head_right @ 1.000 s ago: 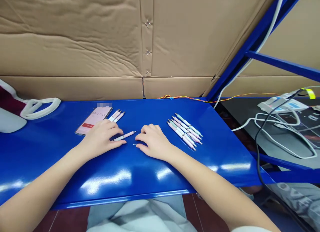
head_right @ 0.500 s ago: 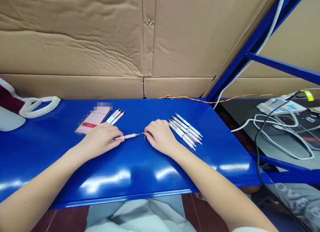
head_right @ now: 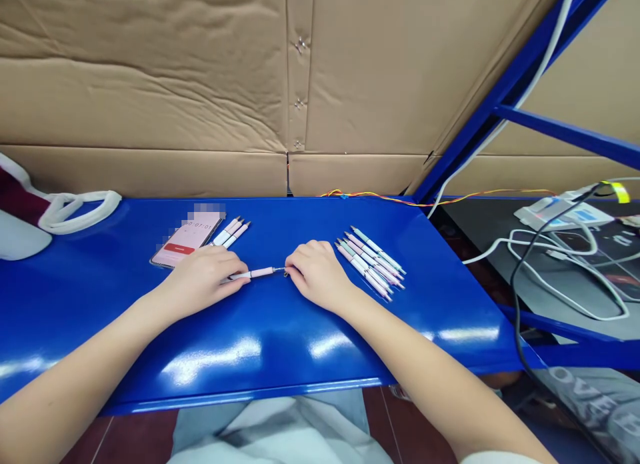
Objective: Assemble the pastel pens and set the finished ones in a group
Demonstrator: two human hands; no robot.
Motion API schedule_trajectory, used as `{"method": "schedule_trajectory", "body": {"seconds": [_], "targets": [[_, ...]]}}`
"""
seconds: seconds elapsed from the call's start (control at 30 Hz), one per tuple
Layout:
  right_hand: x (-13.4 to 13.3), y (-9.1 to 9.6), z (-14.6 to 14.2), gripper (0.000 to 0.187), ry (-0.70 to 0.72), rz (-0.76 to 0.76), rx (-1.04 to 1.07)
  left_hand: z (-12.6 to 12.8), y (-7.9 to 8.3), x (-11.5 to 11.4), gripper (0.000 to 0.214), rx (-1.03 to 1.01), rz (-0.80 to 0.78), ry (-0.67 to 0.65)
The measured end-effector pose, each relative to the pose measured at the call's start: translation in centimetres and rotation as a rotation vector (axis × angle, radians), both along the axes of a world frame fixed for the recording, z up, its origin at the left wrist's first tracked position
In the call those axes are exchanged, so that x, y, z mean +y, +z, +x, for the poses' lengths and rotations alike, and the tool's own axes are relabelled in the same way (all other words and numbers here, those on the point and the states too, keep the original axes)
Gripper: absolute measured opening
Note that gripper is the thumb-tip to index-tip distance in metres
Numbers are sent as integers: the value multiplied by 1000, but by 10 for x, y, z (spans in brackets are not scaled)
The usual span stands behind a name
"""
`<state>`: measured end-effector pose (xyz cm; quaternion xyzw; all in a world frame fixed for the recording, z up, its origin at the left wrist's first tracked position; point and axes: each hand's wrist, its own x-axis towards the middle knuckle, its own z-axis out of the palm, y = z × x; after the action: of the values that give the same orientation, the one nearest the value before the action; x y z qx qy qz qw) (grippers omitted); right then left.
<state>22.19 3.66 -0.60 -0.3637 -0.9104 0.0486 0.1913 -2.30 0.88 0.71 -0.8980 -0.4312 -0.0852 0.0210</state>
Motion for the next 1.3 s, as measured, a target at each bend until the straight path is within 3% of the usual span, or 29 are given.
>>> {"method": "schedule_trajectory", "body": {"seconds": [0.37, 0.5, 0.83, 1.03, 1.3], "targets": [[-2, -2, -3, 15, 73, -92, 133, 7, -2, -5, 27, -19, 21, -36], [3, 1, 6, 26, 39, -104, 240, 3, -1, -3, 27, -20, 27, -26], [2, -7, 0, 17, 54, -117, -75, -4, -3, 2, 24, -38, -2, 5], [1, 0, 0, 11, -10, -110, -66, -3, -4, 3, 26, -25, 15, -13], [-3, 2, -4, 12, 15, -80, -61, 2, -2, 0, 26, 9, 1, -21]]}}
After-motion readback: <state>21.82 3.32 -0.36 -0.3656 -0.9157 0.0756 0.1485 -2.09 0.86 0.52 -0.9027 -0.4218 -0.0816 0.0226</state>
